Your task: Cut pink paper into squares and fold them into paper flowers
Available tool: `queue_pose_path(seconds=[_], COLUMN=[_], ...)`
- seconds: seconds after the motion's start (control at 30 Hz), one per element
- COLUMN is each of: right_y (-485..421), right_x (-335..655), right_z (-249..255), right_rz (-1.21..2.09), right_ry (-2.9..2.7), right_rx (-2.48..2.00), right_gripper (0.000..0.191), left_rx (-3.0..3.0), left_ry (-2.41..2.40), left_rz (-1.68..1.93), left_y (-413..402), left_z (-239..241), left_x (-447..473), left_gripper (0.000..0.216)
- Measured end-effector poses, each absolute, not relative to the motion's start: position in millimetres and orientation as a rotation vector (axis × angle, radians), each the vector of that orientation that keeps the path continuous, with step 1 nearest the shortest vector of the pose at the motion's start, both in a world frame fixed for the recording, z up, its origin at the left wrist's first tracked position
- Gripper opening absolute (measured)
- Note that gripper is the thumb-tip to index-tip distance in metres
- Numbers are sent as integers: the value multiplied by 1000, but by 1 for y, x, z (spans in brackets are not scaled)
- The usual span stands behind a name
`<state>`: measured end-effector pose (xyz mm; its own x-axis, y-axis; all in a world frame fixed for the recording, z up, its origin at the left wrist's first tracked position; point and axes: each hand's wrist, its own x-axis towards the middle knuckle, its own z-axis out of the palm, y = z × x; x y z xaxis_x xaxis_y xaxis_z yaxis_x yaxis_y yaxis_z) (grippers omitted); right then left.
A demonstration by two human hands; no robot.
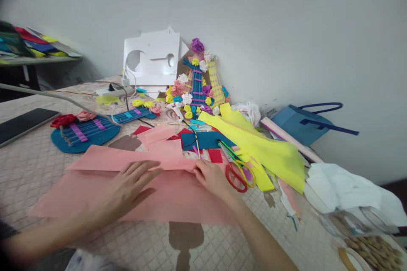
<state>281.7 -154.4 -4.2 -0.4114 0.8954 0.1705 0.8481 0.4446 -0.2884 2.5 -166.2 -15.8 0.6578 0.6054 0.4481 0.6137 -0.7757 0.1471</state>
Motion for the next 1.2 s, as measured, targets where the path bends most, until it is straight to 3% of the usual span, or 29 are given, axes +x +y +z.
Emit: queue_pose_path(seconds=[0.07,0.17,0.23,0.33,0.53,0.97,1.2], right_y=[-157,-158,-158,-160,-169,-179,-182], right_x=[280,290,311,357,411,430,430], right_z=[-3,2,4,-1,-31,-43,-41], right_rz=[230,234,191,-25,-102,-60,-38], right_ry=[-2392,-2375,-2322,-2068,-1807,-1342,-1208], right_rx=[-1487,-1483,-1540,-1860,-2119,-2019,-2037], right_gripper=[15,16,12,8,24,46,50], left_rx=[-2817,-2950,-3027,-3077,-3139,-3232,-3074], left_ry=[-1101,-1132,-1195,-1318,-1319,-1194,-1290], left_rz=[-596,-319,-250,-294,-253,-279,-382], left_y=[-147,-121,-108,-93,-77,-26,16], left_z=[-16,-15,-14,-9,1,23,8], left_x=[13,24,27,25,29,50,64], left_gripper=[42,17,16,16,17,16,17])
